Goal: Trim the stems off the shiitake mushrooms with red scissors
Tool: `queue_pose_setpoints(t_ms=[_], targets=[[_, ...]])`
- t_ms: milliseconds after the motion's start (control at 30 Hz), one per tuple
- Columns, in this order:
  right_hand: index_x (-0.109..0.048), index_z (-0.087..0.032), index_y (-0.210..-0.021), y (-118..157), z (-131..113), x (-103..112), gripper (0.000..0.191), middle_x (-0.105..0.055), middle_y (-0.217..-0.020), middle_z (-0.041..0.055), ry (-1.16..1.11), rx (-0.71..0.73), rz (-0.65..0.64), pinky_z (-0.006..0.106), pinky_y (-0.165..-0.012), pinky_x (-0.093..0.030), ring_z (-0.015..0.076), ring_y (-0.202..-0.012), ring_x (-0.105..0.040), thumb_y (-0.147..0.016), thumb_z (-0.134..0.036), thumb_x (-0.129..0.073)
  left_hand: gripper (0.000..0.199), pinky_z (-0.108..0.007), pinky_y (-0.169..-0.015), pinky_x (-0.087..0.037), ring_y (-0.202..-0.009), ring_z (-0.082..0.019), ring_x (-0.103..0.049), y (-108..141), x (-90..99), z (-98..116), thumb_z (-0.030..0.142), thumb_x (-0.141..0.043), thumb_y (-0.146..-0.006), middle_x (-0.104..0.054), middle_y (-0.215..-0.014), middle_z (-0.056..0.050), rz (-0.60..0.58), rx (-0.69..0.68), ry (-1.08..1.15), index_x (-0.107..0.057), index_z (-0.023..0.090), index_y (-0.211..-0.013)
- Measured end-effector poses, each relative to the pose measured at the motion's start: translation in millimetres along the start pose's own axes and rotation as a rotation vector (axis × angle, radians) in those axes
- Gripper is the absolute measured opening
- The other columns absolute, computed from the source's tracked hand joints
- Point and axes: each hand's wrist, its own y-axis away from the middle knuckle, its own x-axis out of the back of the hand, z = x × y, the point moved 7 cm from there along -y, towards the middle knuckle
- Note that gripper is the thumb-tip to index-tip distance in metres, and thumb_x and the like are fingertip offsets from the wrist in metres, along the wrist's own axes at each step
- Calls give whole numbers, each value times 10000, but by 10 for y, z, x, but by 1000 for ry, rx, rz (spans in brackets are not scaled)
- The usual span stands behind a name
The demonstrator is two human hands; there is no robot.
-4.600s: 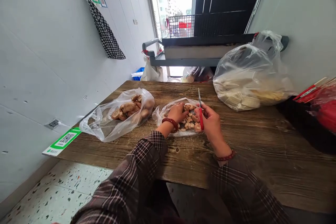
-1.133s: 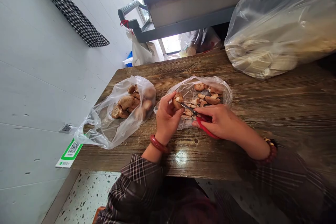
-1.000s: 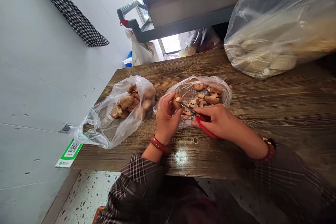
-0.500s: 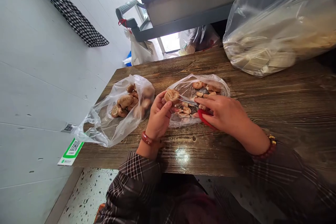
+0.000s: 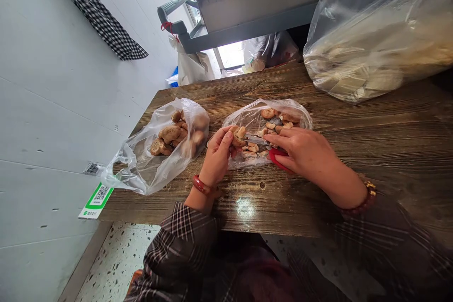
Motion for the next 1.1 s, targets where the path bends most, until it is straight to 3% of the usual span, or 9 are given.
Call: queue_pose_setpoints(t_ms=[233, 433, 533, 667, 867, 1000, 1100], targets=[[-755, -201, -1211, 16, -43, -41, 288, -770, -988, 76, 16, 20, -50, 320, -751, -477, 235, -927, -704, -930, -235, -702, 504, -233, -479, -393, -570, -110, -513, 9, -4, -51, 622, -613, -954, -603, -748, -3, -30, -50, -214, -749, 185, -1162], [-756, -223, -1205, 15, -51, -81, 265, -787, -1064, 94, 82, -52, -187, 318, -662, -442, 250, -916, -728, -970, -275, -644, 541, -214, -443, -391, -551, -94, -525, 6, -38, -51, 661, -654, -912, -629, -769, -7, -41, -19, -153, -751, 165, -1107], [-741, -223, -1253, 6, -69, -93, 304, -787, -1106, 110, 87, -43, -194, 325, -647, -435, 264, -924, -730, -977, -273, -625, 511, -220, -466, -454, -601, -116, -608, 12, -63, -58, 639, -676, -904, -705, -847, -35, -46, 42, -58, -742, 167, -1092], [-747, -222, -1248, 6, -51, -57, 305, -785, -1115, 107, 47, -26, -114, 329, -658, -444, 263, -947, -720, -966, -275, -642, 470, -224, -471, -491, -723, -190, -731, 12, -112, -96, 579, -748, -867, -766, -914, -79, -69, 157, 88, -731, 166, -1090], [-760, -231, -1238, 25, -5, 22, 318, -781, -1050, 89, -69, 6, 55, 331, -721, -474, 243, -913, -699, -935, -276, -674, 378, -152, -394, -358, -571, -107, -654, -23, -1, -77, 502, -716, -916, -762, -864, -67, 44, 213, 247, -652, 163, -1071], [-735, -223, -1312, 30, 100, 43, 380, -784, -1027, 90, -163, -98, 185, 331, -713, -491, 228, -859, -696, -950, -313, -664, 421, -167, -408, -397, -575, -126, -668, 2, -54, -94, 526, -680, -936, -763, -874, -78, -32, 274, 240, -621, 172, -1156], [-750, -219, -1283, 26, 156, 24, 365, -782, -985, 84, -197, -137, 226, 335, -723, -507, 226, -839, -697, -938, -309, -673, 477, -177, -416, -408, -642, -144, -701, 36, -117, -93, 486, -766, -874, -759, -952, -86, -91, 290, 260, -654, 152, -1196]])
